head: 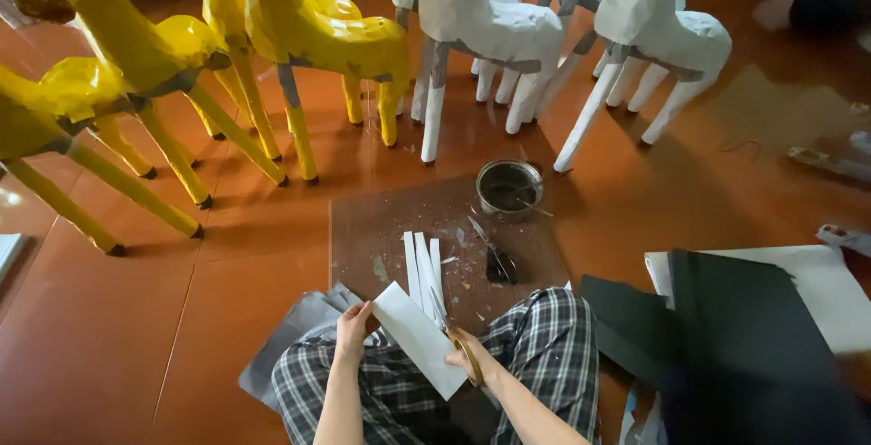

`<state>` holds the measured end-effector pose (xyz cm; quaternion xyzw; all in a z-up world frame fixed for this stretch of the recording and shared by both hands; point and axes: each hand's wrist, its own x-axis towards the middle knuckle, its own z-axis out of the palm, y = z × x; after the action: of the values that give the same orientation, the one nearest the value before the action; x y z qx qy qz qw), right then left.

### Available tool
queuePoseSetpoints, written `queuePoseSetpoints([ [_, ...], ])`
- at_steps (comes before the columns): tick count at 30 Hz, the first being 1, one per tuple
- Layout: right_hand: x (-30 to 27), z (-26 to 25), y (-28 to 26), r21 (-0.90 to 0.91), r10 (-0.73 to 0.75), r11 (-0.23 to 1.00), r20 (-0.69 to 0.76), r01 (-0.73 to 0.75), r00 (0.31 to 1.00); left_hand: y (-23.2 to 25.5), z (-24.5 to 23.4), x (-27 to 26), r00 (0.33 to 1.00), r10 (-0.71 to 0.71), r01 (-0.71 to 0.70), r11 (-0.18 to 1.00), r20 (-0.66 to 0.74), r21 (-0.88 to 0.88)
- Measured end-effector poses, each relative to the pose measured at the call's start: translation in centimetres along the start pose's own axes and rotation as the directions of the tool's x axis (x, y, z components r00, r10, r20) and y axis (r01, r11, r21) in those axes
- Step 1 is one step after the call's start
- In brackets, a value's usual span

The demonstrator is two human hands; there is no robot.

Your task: Cutting paper into strips with scissors and counting a stack of banknotes

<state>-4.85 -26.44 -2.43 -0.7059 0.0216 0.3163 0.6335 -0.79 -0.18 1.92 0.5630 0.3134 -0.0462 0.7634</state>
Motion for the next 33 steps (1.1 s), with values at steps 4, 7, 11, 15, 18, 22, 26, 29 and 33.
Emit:
queuePoseSetpoints([
  [4, -3.2, -0.1, -3.3, -0.116, -0.077, 0.990, 0.003, 0.077, 0.997, 0.3, 0.1, -0.2, 1.000, -0.008, 0.008, 1.000, -0.011, -0.007],
  [7, -3.0, -0.1, -3.1, -0.074, -0.114, 0.991, 0.020, 0.116, 0.993, 2.5, 1.0, -2.9, 0.999, -0.031, 0.032, 0.999, -0.024, 0.043],
  [11, -0.6, 0.1, -0.5, -0.031, -0.008, 0.999, -0.029, 0.007, 1.000, 0.2, 0.0, -0.3, 1.000, 0.001, -0.001, 1.000, -0.011, 0.001],
  [15, -1.8, 0.2, -1.7, 0.040, -0.085, 0.996, -0.002, 0.085, 0.996, -0.4, -0.2, 0.3, 1.000, 0.026, -0.026, 1.000, -0.008, 0.014],
  [18, -2.8, 0.1, -2.9, 0.044, -0.115, 0.992, 0.029, 0.114, 0.993, 0.1, 0.0, -0.1, 0.999, 0.033, -0.031, 0.999, -0.039, 0.034],
  [22, -4.1, 0.1, -4.5, 0.030, -0.106, 0.994, 0.029, 0.105, 0.994, -0.8, -0.4, 0.6, 0.995, 0.093, -0.093, 0.996, -0.041, -0.002],
  [26, -2.3, -0.2, -2.0, -0.075, -0.195, 0.978, 0.021, 0.196, 0.981, -1.1, -0.7, 1.7, 0.993, 0.091, -0.093, 0.995, -0.080, -0.024],
  [29, -3.2, -0.2, -3.1, 0.066, -0.136, 0.989, 0.020, 0.134, 0.990, 0.5, -0.2, -0.2, 0.989, 0.057, -0.053, 0.998, -0.133, 0.034],
  [33, -2.7, -0.3, -2.0, 0.159, -0.130, 0.980, 0.064, 0.118, 0.989, -0.8, -0.8, 1.1, 0.989, 0.094, -0.106, 0.989, -0.112, -0.101],
])
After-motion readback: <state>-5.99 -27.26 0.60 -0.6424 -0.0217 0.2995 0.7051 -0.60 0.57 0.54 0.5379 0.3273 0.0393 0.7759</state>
